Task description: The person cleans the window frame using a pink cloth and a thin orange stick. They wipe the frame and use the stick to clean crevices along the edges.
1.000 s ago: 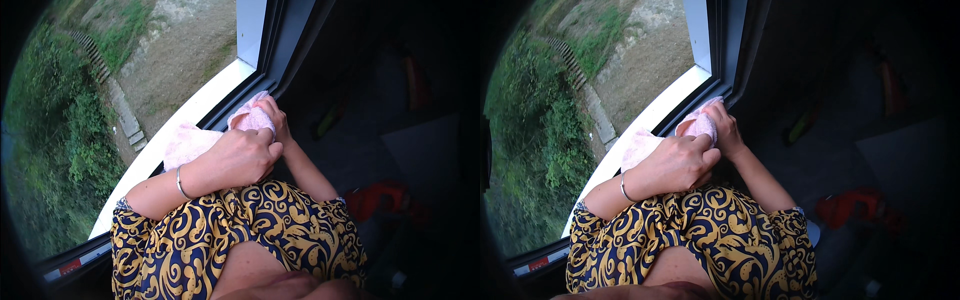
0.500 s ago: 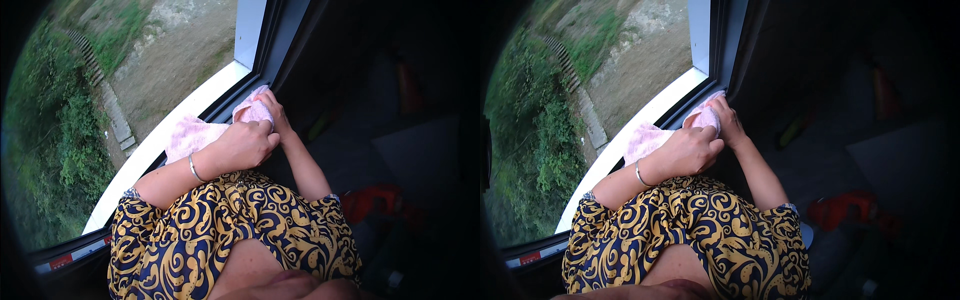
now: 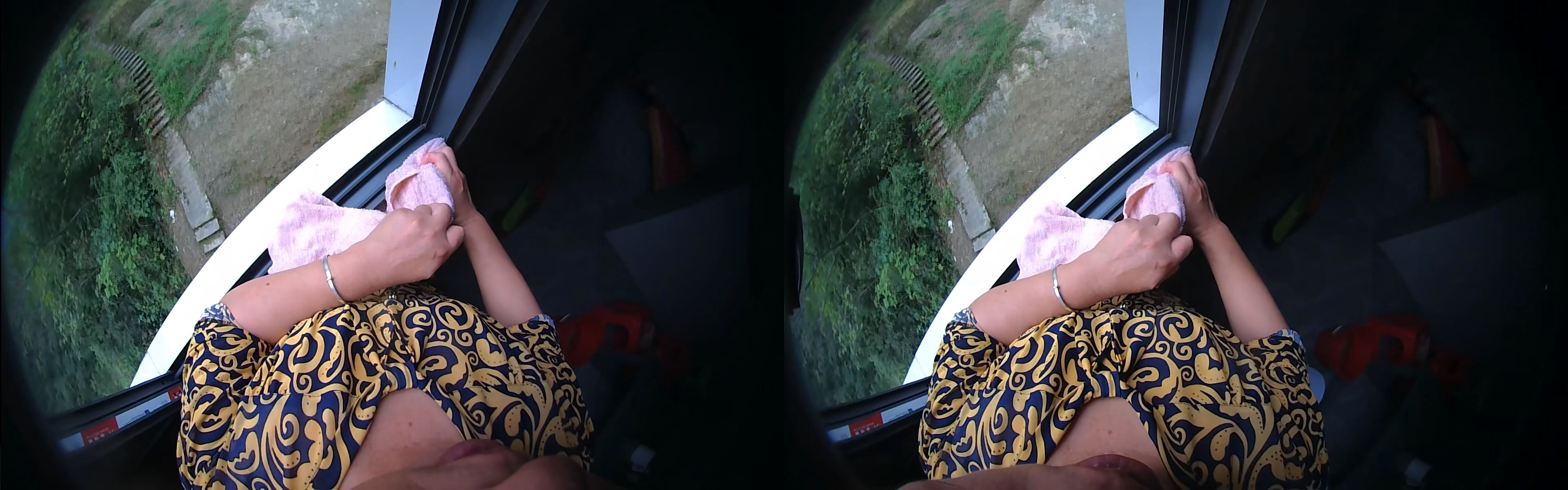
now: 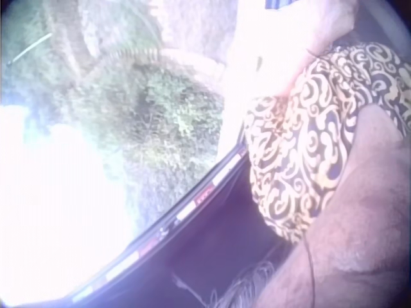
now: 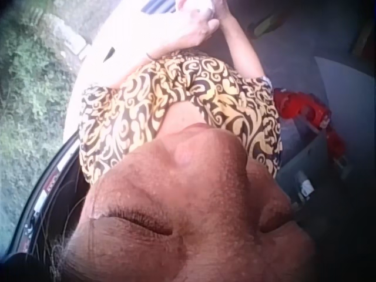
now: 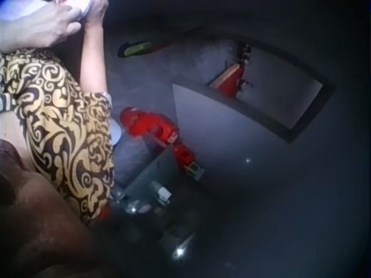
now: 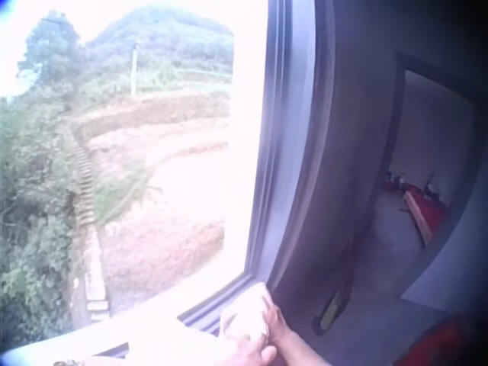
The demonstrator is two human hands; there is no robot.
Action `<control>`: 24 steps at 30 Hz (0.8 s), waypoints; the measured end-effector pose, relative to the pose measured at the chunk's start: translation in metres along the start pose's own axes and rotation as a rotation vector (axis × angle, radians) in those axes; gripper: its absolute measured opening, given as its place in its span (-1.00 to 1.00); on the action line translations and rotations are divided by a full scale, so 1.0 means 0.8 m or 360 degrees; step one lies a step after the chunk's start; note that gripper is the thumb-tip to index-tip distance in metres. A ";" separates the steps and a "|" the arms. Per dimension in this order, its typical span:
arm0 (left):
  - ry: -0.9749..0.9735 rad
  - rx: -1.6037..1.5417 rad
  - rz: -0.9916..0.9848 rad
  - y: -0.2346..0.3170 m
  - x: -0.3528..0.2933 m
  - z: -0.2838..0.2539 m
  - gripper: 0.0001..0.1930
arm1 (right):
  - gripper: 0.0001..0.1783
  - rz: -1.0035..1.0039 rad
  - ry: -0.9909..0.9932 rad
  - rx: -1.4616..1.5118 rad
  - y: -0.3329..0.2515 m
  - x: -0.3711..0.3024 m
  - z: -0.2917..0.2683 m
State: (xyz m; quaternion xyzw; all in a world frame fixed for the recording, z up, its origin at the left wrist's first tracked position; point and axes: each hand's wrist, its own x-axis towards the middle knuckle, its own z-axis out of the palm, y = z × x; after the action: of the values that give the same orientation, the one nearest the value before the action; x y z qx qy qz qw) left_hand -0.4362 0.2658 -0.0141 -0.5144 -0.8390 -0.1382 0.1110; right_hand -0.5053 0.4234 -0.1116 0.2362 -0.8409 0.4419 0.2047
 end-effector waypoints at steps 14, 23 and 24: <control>-0.0086 -0.0098 -0.0025 -0.009 -0.041 -0.052 -0.83 | -0.59 -0.0212 0.0094 -0.0119 -0.045 0.009 0.023; -0.0008 -0.0384 0.0099 -0.047 -0.037 -0.050 -0.79 | -0.56 0.0208 0.0037 -0.0136 -0.063 0.009 0.023; -0.0029 -0.0380 0.0079 -0.047 -0.031 -0.050 -0.78 | -0.47 0.0194 0.0046 -0.0131 -0.057 0.010 0.022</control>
State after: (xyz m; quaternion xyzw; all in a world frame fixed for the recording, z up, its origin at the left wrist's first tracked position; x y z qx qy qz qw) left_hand -0.4567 0.2149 0.0106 -0.5458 -0.8046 -0.2296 0.0449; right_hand -0.4875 0.3845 -0.0870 0.1695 -0.8682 0.4218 0.1990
